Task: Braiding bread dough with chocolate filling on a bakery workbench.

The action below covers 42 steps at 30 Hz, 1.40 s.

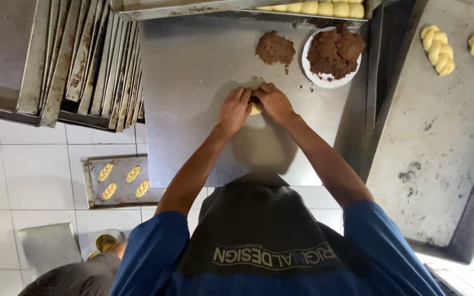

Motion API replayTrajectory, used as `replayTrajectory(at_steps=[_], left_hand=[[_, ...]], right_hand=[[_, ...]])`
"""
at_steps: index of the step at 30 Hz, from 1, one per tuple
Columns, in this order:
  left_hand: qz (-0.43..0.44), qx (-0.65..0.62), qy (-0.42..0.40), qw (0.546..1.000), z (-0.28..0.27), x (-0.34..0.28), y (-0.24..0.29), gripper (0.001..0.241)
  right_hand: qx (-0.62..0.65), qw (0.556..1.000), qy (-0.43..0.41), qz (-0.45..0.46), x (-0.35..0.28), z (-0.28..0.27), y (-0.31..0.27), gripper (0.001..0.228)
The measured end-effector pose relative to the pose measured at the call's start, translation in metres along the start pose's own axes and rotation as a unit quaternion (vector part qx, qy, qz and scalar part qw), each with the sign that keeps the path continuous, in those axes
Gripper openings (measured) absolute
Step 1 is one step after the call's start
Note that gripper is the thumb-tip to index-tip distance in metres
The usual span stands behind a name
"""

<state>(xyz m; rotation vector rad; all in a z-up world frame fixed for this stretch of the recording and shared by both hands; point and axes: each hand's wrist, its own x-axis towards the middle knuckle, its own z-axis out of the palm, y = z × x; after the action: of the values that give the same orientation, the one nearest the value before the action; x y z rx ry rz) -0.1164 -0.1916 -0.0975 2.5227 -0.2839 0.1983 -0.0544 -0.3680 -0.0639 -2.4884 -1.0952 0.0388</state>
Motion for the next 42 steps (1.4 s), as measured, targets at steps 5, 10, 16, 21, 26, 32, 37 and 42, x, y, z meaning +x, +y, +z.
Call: replayTrajectory(at_steps=[5, 10, 16, 21, 26, 32, 37, 42], left_hand=[[-0.058, -0.007, -0.029, 0.998, 0.018, 0.009, -0.008, 0.038], [-0.004, 0.069, -0.005, 0.998, 0.012, -0.022, 0.005, 0.039], [0.08, 0.071, 0.007, 0.994, -0.012, -0.048, 0.025, 0.042], [0.032, 0.028, 0.012, 0.999, -0.003, -0.025, 0.008, 0.036], [0.077, 0.029, 0.0, 0.997, 0.006, -0.063, 0.007, 0.043], [0.101, 0.024, -0.031, 0.994, 0.0, -0.092, 0.019, 0.049], [0.112, 0.044, -0.011, 0.993, -0.009, -0.096, 0.027, 0.047], [0.112, -0.007, -0.029, 0.993, -0.035, -0.094, 0.021, 0.023]], right_hand=[[-0.052, 0.994, -0.063, 0.072, -0.003, 0.072, 0.034, 0.031], [-0.166, 0.985, 0.021, 0.048, -0.035, 0.032, -0.021, 0.027], [-0.118, 0.988, 0.095, -0.017, -0.056, 0.005, -0.051, 0.04], [-0.01, 0.992, 0.127, 0.022, -0.044, 0.002, -0.034, 0.04], [-0.044, 0.993, 0.101, -0.031, -0.067, 0.008, -0.044, 0.044], [-0.069, 0.99, 0.106, -0.055, -0.087, 0.0, -0.069, 0.039], [-0.084, 0.991, 0.1, -0.036, -0.091, 0.002, -0.073, 0.037], [0.003, 0.999, 0.038, -0.003, -0.082, 0.01, -0.049, 0.038]])
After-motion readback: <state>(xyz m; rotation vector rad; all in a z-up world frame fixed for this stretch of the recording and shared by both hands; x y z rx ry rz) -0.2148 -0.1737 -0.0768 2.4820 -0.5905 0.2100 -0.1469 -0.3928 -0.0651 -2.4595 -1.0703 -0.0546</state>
